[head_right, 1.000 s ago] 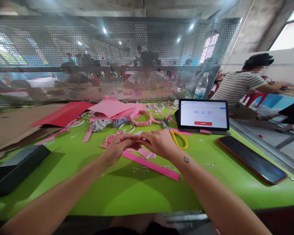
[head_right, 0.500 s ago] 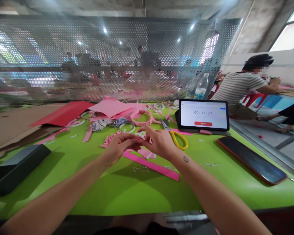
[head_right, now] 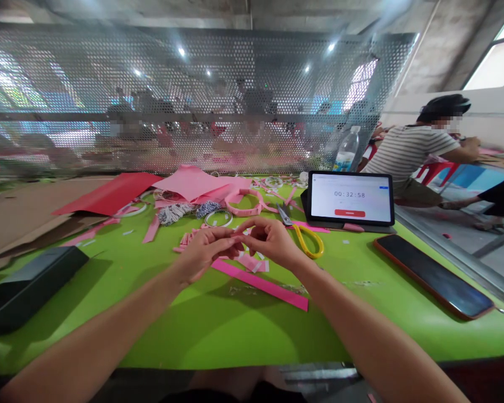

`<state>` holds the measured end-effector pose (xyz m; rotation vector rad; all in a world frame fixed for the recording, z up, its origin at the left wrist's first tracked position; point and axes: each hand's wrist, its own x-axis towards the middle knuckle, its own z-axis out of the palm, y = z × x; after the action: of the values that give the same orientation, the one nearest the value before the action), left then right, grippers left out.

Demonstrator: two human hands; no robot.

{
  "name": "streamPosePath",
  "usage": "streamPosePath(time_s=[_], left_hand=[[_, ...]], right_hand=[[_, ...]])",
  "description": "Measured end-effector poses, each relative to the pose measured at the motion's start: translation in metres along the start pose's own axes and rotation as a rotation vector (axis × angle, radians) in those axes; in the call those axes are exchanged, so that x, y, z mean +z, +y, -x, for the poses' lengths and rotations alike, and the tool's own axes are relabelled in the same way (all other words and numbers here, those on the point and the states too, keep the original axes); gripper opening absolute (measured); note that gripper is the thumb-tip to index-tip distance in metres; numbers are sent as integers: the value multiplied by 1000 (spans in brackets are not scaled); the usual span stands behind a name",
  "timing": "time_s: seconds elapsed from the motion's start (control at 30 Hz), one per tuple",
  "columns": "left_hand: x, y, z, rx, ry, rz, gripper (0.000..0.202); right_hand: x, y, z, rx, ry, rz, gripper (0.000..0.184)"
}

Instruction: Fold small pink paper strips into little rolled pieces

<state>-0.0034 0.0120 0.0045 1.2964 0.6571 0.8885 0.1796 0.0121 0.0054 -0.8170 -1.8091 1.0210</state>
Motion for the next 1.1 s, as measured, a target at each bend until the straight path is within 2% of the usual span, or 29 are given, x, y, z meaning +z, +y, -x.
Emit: streamPosePath(time_s=[0.13, 0.33, 0.53, 0.77, 0.97, 1.1], left_hand=[[-1, 0, 0, -16, -11, 56, 17], [-2, -4, -1, -26, 1, 82, 19], [1, -2, -1, 23, -13, -7, 18], [2, -2, 0, 83, -10, -107, 23], [1, -3, 0, 70, -20, -50, 22], [0, -3, -1, 23, 21, -15, 21]], right_hand=[[-1, -4, 1, 9, -27, -35, 21], [-3, -6, 3, 2, -70, 28, 20], [-1, 3, 1, 32, -19, 19, 22], [1, 1, 1, 46, -49, -25, 26], [-1, 3, 1, 56, -102, -72, 28], [0, 3, 2, 64, -123, -72, 30]])
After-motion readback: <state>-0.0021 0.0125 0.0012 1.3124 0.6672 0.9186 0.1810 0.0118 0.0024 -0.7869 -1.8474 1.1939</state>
